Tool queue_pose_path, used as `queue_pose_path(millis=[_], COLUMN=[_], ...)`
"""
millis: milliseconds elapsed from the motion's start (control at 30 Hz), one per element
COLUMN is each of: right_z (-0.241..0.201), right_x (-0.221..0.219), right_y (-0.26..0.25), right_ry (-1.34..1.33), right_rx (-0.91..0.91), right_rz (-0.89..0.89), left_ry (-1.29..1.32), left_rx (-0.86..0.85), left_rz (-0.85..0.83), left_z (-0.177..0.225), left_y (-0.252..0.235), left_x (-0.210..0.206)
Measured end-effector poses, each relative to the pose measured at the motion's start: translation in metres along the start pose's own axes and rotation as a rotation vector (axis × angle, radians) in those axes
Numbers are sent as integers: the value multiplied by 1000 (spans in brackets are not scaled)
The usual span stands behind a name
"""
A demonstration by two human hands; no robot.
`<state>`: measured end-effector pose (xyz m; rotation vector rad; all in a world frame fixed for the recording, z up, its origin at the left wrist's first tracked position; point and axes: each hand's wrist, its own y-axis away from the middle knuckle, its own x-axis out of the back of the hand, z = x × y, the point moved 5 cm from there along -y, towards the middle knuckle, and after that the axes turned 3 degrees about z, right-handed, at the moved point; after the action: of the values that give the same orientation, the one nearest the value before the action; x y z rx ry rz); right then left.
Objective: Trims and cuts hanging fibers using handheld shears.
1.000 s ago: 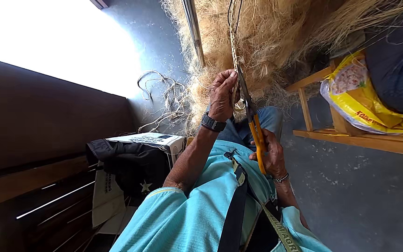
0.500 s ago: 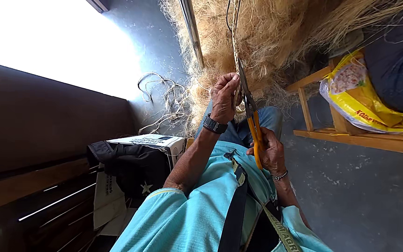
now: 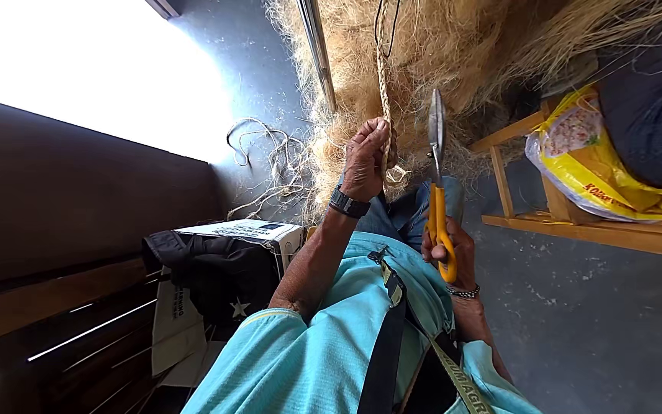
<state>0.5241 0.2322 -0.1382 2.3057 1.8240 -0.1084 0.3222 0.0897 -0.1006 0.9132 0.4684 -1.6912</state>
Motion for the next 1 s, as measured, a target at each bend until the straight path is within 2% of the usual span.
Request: queue_pose_path(millis=[200,400,600,800,1000], right_z=[-19,-51,-79,-71,-50], right_x=[1,-6,-26,-34,-38], right_y=[-13,-39,-63,-62,-59], right_ry=[114,217,140,44,5], right_rx=[143,288,441,320,269], right_rz=[-15,58,-27,-69,-45], left_ry=[60,102,120,59,50], left_rx=[9,-30,-50,-58,-76], left_rz=[4,-98,-156,-180,-107], left_z=[10,10,-4,0,5], left_y=[6,21,34,38,32], left_x=[-12,-35,-53,-51,-46])
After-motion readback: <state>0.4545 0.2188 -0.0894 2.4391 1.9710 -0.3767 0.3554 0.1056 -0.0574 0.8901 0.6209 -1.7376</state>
